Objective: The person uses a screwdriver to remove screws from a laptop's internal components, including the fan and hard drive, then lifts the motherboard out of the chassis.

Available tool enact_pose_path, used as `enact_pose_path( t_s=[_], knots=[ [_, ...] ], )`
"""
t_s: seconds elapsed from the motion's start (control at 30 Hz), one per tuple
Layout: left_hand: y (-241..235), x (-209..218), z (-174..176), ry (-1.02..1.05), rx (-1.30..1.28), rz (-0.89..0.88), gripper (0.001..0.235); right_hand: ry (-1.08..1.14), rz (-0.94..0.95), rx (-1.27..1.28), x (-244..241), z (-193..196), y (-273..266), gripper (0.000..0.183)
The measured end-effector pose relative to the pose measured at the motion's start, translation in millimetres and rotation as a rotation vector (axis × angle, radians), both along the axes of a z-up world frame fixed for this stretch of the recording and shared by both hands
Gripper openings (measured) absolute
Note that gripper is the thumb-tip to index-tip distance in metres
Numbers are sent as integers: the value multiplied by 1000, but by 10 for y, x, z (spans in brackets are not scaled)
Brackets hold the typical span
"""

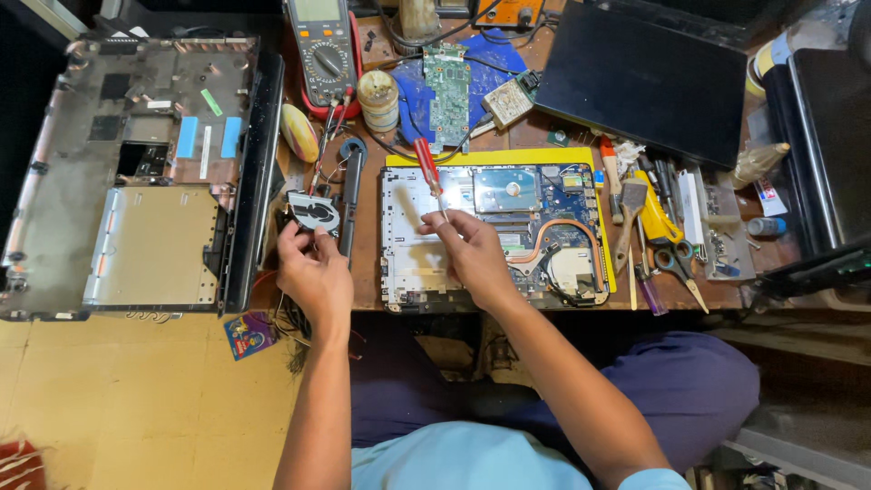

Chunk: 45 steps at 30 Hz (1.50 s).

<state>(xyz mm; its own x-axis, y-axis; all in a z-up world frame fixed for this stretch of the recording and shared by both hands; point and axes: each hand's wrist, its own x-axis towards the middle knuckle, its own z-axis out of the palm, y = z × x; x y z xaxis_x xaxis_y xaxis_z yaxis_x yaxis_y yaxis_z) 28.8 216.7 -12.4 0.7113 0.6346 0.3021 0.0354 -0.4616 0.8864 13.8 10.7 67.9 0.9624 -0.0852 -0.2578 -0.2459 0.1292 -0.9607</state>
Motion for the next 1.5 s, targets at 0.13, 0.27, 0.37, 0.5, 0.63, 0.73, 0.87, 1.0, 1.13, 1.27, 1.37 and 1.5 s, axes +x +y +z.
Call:
enact_pose_path(
  t_s=[0.13,0.27,0.37,0.5,0.63,0.73,0.87,1.0,1.13,1.27,1.37,1.5],
  knots=[
    [-14,-68,154,60,212,34,35,-20,-54,-10,-77,93,-257,29],
    [-142,-97,300,66,297,14,43,-66,-128,8,-112,78,-497,29],
    [-389,-141,534,-22,287,-33,39,-105,-182,34,-100,36,-738,30],
    [-618,-238,701,-110,179,-318,25,-226,-347,119,-90,8,-1093,32],
    [-900,-176,581,-97,180,-474,21,-341,-426,132,-68,19,-1386,37],
    [-1106,-139,557,-91,158,-682,22,-367,-443,81,-82,-66,-1538,35],
    [-1327,-95,268,-74,234,-835,20,-301,-451,9,-149,-320,-1636,36],
    [-1395,-70,38,-109,378,-874,17,-212,-408,-158,-300,-361,-1645,28],
    [-1391,-91,98,-89,371,-895,18,-122,-275,-680,-397,-484,-1797,19],
    [-1435,-122,264,-79,426,-902,18,-69,-209,-882,-422,-498,-1755,17],
    [-1511,-164,346,-91,453,-923,19,-42,-192,-963,-452,-460,-1684,17],
    [-1663,-177,363,-152,536,-962,14,-48,-173,-1029,-435,-584,-1740,17]
  ],
)
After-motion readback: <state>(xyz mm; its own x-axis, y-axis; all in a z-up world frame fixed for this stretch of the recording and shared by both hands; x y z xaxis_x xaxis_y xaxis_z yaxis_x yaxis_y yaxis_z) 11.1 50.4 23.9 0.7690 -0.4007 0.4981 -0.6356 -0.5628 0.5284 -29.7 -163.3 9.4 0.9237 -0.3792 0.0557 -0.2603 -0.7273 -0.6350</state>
